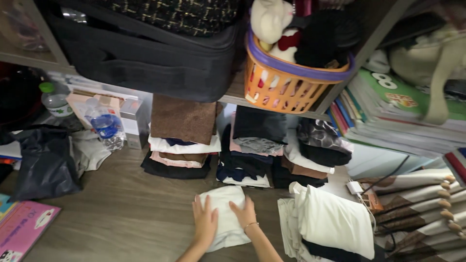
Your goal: Folding various items of clothing from a laundry basket and stacking them neatly on a shelf
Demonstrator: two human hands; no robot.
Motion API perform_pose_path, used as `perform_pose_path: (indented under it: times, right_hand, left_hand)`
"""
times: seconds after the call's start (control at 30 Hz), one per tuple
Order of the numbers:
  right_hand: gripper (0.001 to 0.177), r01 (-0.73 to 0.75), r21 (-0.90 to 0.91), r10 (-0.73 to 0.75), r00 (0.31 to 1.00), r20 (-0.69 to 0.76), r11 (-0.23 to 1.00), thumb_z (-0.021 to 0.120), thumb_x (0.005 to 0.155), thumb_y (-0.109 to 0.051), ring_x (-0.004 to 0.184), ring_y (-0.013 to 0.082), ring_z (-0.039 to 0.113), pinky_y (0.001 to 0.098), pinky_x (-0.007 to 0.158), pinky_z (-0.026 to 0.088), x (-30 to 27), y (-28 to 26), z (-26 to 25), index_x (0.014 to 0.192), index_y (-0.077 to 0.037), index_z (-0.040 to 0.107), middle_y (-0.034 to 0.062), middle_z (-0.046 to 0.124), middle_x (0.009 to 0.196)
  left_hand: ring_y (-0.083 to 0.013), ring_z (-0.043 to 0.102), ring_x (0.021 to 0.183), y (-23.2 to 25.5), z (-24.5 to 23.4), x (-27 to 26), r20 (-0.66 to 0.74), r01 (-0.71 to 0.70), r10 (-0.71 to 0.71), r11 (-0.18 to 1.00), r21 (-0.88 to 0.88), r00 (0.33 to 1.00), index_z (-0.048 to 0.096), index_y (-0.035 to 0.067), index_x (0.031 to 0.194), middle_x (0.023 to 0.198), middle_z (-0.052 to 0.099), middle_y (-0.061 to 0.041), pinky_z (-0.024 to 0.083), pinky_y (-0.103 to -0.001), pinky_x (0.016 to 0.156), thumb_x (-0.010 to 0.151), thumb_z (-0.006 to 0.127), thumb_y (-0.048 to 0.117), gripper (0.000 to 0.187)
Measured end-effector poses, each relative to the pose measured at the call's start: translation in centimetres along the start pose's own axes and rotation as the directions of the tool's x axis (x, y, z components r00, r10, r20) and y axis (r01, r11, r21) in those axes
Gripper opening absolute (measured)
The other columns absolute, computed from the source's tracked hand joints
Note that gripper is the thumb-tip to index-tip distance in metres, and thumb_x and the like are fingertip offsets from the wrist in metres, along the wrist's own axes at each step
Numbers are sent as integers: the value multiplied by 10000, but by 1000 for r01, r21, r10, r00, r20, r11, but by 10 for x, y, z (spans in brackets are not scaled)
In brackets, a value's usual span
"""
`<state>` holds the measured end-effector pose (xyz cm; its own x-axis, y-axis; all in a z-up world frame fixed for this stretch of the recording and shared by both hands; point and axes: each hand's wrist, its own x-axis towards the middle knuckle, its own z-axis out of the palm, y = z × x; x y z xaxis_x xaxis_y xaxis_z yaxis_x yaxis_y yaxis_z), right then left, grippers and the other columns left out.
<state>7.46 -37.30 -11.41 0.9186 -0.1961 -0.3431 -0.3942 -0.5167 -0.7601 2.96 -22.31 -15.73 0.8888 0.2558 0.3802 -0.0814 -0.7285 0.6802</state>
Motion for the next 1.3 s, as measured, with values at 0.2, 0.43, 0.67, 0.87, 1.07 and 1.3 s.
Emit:
perform_pose_path:
  times: [0.2, 0.43, 0.67, 0.87, 1.07, 1.3]
  right_hand:
    - [516, -530, 472, 416, 847, 330, 705, 762, 654, -269, 766, 283, 645, 381, 664, 522, -88, -96, -72, 978, 99, 602, 191, 675, 878]
    - [542, -536, 615, 427, 841, 332, 579, 651, 722, -357, 867, 326, 617, 415, 763, 493, -132, -143, -122, 1092, 38, 616, 192, 657, 973]
    - [522, -321, 755, 188, 947, 260, 571, 531, 777, -328, 960, 327, 593, 425, 816, 484, -151, -147, -169, 1133, 52, 555, 217, 621, 1073]
    - [720, -376, 845, 147, 927, 346, 381, 442, 707, -440, 1136, 372, 472, 495, 969, 365, -165, -140, -208, 1311, -50, 420, 213, 502, 1255]
    - [563, -234, 848, 87, 972, 219, 476, 480, 770, -332, 978, 360, 551, 470, 849, 439, -166, -120, -258, 1211, 18, 496, 221, 573, 1112]
    - [314, 83, 573, 116, 946, -302, 815, 597, 811, -189, 831, 190, 573, 306, 716, 446, -128, -46, -340, 1057, 2, 638, 119, 646, 976]
  left_hand:
    - [-262, 431, 1210, 20, -47, 34, 283, 728, -688, 526, -441, 668, 357, 60, 1316, 1326, 432, -136, 337, -352, 1001, 534, 755, 367, 930]
    - [-275, 591, 919, 145, -155, 72, 857, 900, -384, -123, -417, 344, 609, 28, 1069, 1032, 641, -154, 499, -419, 703, 730, 651, 227, 396]
    - [-301, 594, 952, 210, -178, 85, 919, 938, -237, -71, -339, 314, 536, -24, 1180, 1080, 628, -200, 486, -400, 829, 656, 661, 187, 579]
    - [-255, 611, 916, 253, -177, 95, 933, 942, -149, 132, -309, 327, 570, 13, 1159, 1049, 650, -152, 488, -349, 777, 685, 637, 267, 541]
    - [-205, 578, 1036, 292, -147, 86, 876, 852, -112, 319, -416, 470, 474, 144, 1259, 1183, 601, -68, 463, -324, 872, 732, 587, 331, 571]
    - [-155, 406, 1241, 327, 7, 55, 606, 507, 113, 439, -742, 788, 136, 185, 1389, 1397, 363, -40, 284, -286, 1035, 818, 540, 273, 705]
